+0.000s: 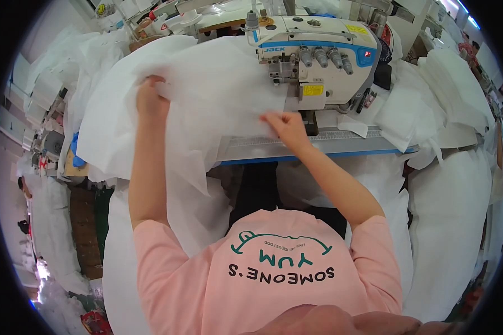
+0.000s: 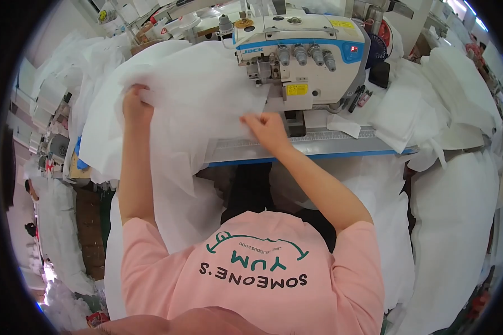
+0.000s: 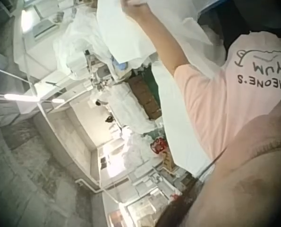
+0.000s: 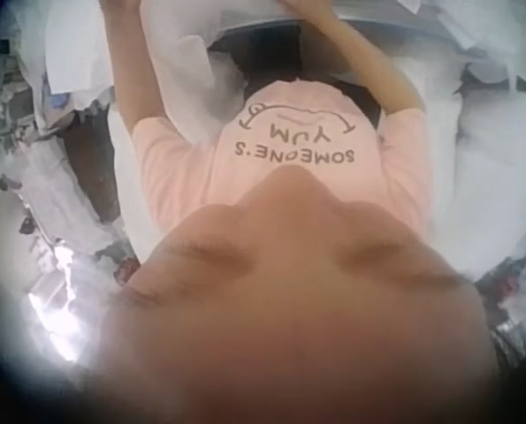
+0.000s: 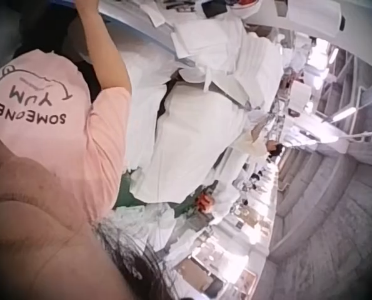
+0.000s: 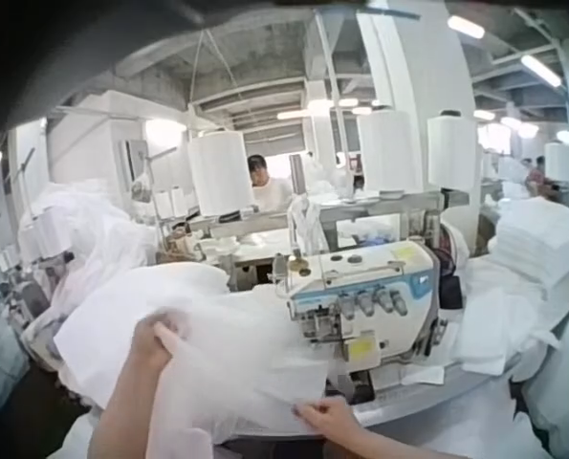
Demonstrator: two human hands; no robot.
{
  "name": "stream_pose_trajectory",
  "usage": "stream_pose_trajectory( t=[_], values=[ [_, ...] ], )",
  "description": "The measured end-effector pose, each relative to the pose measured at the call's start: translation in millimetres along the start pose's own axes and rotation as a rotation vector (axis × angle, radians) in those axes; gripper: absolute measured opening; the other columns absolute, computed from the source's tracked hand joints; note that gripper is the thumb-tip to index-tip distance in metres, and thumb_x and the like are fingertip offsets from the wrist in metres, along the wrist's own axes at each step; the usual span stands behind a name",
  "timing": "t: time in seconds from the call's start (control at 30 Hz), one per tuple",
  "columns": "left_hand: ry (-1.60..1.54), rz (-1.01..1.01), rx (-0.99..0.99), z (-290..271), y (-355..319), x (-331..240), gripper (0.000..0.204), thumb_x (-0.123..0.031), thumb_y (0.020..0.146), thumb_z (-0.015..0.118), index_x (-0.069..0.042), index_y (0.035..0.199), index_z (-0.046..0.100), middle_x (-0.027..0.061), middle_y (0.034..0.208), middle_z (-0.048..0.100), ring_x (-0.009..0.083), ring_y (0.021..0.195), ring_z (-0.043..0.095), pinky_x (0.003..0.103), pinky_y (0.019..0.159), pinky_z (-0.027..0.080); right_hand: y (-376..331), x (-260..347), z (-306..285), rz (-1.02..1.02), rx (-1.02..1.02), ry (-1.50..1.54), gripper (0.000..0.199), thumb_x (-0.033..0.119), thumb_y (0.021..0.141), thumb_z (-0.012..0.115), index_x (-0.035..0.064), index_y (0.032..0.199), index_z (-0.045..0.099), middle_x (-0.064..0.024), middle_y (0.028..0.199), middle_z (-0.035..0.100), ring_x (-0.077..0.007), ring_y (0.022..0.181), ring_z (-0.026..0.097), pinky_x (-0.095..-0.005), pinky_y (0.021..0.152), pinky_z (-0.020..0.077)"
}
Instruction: Sewing pieces of white fabric together using an industrial sewing machine.
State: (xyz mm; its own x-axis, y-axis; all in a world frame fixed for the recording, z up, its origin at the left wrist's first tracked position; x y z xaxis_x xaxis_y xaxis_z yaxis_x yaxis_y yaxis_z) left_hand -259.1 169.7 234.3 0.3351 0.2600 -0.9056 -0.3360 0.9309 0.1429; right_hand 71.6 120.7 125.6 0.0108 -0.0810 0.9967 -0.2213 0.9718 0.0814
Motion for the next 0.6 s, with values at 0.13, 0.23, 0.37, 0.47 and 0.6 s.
stream_pose_trajectory(
  t=[0.13, 0.23, 0.37, 0.47, 0.6],
  values=[
    [0.668, 0.28, 0.315, 78, -98, 15, 0.029, -0.023, 0.085, 0.055, -0.008, 0.11, 0.06, 0.0107, 0.112, 0.057, 0.0252, 0.102, 0.054, 0.034, 0.089, 0.043, 20, 25, -21, 0.068, -0.072, 0.165, 0.029, 0.025, 0.088, 0.053, 0.0011, 0.102, 0.064, -0.0054, 0.089, 0.066, -0.0101, 0.072, 0.061, -0.0221, 0.063, 0.0492],
    [0.855, 0.325, 0.388, 81, -105, 19, 0.028, -0.024, 0.084, 0.056, -0.01, 0.107, 0.062, 0.0091, 0.112, 0.058, 0.0235, 0.102, 0.054, 0.032, 0.089, 0.042, 9, 14, -19, 0.144, 0.007, 0.261, 0.029, 0.025, 0.089, 0.053, 0.0008, 0.099, 0.064, -0.0061, 0.091, 0.066, -0.0111, 0.075, 0.062, -0.0219, 0.063, 0.0487],
    [0.921, 0.224, 0.434, 91, -118, 44, 0.028, -0.027, 0.085, 0.055, -0.01, 0.106, 0.063, 0.0088, 0.111, 0.058, 0.0232, 0.102, 0.054, 0.033, 0.091, 0.041, 8, 7, 1, -0.008, 0.095, 0.17, 0.017, 0.018, 0.086, 0.057, 0.0037, 0.092, 0.062, -0.0062, 0.101, 0.063, -0.0097, 0.078, 0.059, -0.0212, 0.067, 0.0467],
    [0.966, 0.148, 0.488, 76, -154, 56, 0.028, -0.028, 0.085, 0.055, -0.01, 0.105, 0.063, 0.0086, 0.109, 0.059, 0.0231, 0.102, 0.054, 0.033, 0.093, 0.04, 33, -35, -45, 0.092, 0.056, 0.669, 0.021, 0.014, 0.082, 0.061, 0.0054, 0.1, 0.058, -0.0048, 0.101, 0.061, -0.0104, 0.086, 0.053, -0.0246, 0.077, 0.0412],
    [1.038, 0.04, 0.55, -28, -161, 18, 0.029, -0.031, 0.085, 0.054, -0.011, 0.104, 0.063, 0.0084, 0.108, 0.059, 0.0228, 0.101, 0.054, 0.034, 0.094, 0.038, 14, 28, -49, -0.361, 0.134, 0.737, 0.033, 0.011, 0.078, 0.063, 0.0041, 0.108, 0.054, -0.0051, 0.097, 0.06, -0.0172, 0.093, 0.055, -0.034, 0.089, 0.0414]
  ],
)
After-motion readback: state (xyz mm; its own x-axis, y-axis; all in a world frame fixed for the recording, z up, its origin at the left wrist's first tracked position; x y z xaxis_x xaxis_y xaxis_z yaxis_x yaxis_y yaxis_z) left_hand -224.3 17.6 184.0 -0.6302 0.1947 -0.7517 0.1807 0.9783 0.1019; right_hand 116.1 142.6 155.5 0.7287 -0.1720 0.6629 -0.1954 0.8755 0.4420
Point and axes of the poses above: each hand's wrist, its own y-axis towards the middle knuckle, its own z-axis out of the palm, x = y × z, the point moved 7 cm from there along y, towards the middle knuckle
